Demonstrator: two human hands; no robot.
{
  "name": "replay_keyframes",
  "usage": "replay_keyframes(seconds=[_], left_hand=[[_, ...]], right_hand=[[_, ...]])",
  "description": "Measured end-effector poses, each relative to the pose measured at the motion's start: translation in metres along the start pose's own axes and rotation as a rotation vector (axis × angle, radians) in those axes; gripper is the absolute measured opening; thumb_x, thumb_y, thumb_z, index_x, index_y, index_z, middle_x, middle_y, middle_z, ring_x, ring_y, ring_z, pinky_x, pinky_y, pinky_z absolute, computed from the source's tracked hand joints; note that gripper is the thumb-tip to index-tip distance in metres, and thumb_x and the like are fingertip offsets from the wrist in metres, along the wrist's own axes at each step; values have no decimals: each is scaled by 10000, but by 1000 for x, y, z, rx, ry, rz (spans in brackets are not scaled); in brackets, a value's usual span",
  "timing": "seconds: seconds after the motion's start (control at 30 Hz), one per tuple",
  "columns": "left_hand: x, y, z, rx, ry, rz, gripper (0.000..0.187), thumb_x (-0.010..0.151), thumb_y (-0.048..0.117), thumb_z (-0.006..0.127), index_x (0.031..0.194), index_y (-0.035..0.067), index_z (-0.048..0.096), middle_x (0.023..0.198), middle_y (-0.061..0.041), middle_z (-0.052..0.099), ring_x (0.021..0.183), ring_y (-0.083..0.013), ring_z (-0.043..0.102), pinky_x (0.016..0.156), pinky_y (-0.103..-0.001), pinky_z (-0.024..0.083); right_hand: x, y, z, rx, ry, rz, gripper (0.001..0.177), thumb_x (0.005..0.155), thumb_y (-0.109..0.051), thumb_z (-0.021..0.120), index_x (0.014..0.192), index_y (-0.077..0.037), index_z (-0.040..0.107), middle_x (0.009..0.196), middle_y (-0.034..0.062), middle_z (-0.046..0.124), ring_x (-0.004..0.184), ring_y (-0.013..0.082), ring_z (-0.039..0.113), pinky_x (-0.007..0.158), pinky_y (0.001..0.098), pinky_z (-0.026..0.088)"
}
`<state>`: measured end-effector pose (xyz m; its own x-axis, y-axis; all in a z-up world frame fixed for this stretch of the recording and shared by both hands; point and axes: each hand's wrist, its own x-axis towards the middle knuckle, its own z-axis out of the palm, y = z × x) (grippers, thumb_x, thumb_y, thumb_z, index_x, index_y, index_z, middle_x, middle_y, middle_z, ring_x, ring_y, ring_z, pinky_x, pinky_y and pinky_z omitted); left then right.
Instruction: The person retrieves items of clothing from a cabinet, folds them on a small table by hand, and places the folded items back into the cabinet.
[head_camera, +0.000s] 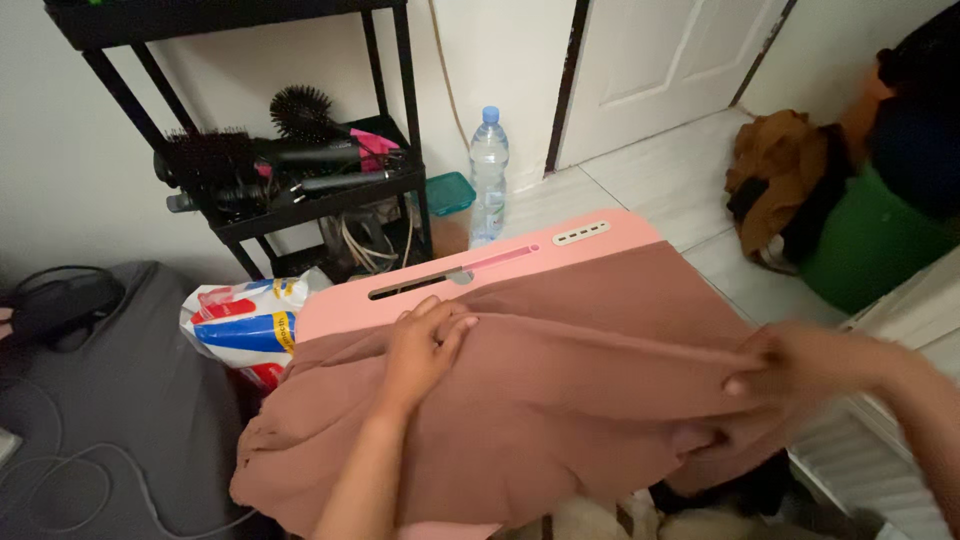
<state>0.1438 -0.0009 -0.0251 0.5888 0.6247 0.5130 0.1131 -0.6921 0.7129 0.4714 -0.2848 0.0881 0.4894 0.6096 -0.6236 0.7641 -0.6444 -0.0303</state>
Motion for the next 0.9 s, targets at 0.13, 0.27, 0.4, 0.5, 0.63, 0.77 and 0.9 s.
replay_keyframes(seconds=[0.13, 0.27, 0.4, 0.5, 0.63, 0.77, 0.9], left_hand=[[6, -21, 8, 201, 168, 2, 158, 933, 236, 698, 1018, 110, 742, 950, -82, 704, 838, -296, 658, 790, -435, 465], [1, -46, 21, 492, 181, -43, 165, 869, 237, 718, 997, 134, 728, 916, -83, 696, 894, -312, 659, 796, -488, 430], [-4, -54, 30, 630, 59, -132, 232, 877, 291, 718, 1028, 118, 688, 968, -89, 697, 935, -295, 667, 850, -506, 433], [-3, -59, 33, 651, -64, -207, 294, 866, 323, 728, 1034, 87, 676, 961, -103, 723, 917, -298, 689, 935, -550, 406], [-3, -57, 29, 562, -30, -192, 240, 896, 315, 697, 1009, 103, 679, 960, -122, 741, 905, -353, 697, 885, -514, 478], [-6, -50, 5, 317, -77, -207, 255, 890, 321, 691, 972, 80, 683, 928, -158, 734, 871, -377, 692, 768, -488, 530], [-3, -55, -23, 268, -298, -251, 529, 731, 452, 829, 1131, 128, 709, 963, -205, 708, 881, -406, 672, 750, -501, 516]], right_hand=[[47, 44, -41, -127, 309, 279, 295, 915, -368, 701, 1070, -146, 819, 944, 108, 791, 833, 252, 782, 813, 424, 632], [101, 46, -45, -346, 950, 175, 418, 843, -328, 729, 1242, -205, 734, 1160, 85, 736, 1087, 276, 678, 1005, 541, 455], [133, 16, 4, -282, 1329, -5, 574, 700, -460, 713, 1179, -143, 722, 1189, 82, 681, 1181, 275, 641, 1047, 531, 409], [171, 7, 47, -69, 1003, -12, 277, 1032, -161, 521, 1243, -137, 699, 1262, 64, 690, 1120, 308, 657, 969, 437, 514], [193, -14, 82, 26, 1042, -303, 435, 907, -188, 539, 1333, -118, 592, 1379, 155, 627, 1106, 442, 621, 863, 565, 499], [194, -29, 65, 119, 699, -11, 499, 1027, -342, 484, 1521, -273, 463, 1326, 107, 656, 1101, 382, 654, 919, 510, 519], [228, -23, 59, 56, 817, -170, 380, 1002, -409, 547, 1318, -204, 598, 1267, 104, 688, 1112, 345, 668, 930, 463, 541]])
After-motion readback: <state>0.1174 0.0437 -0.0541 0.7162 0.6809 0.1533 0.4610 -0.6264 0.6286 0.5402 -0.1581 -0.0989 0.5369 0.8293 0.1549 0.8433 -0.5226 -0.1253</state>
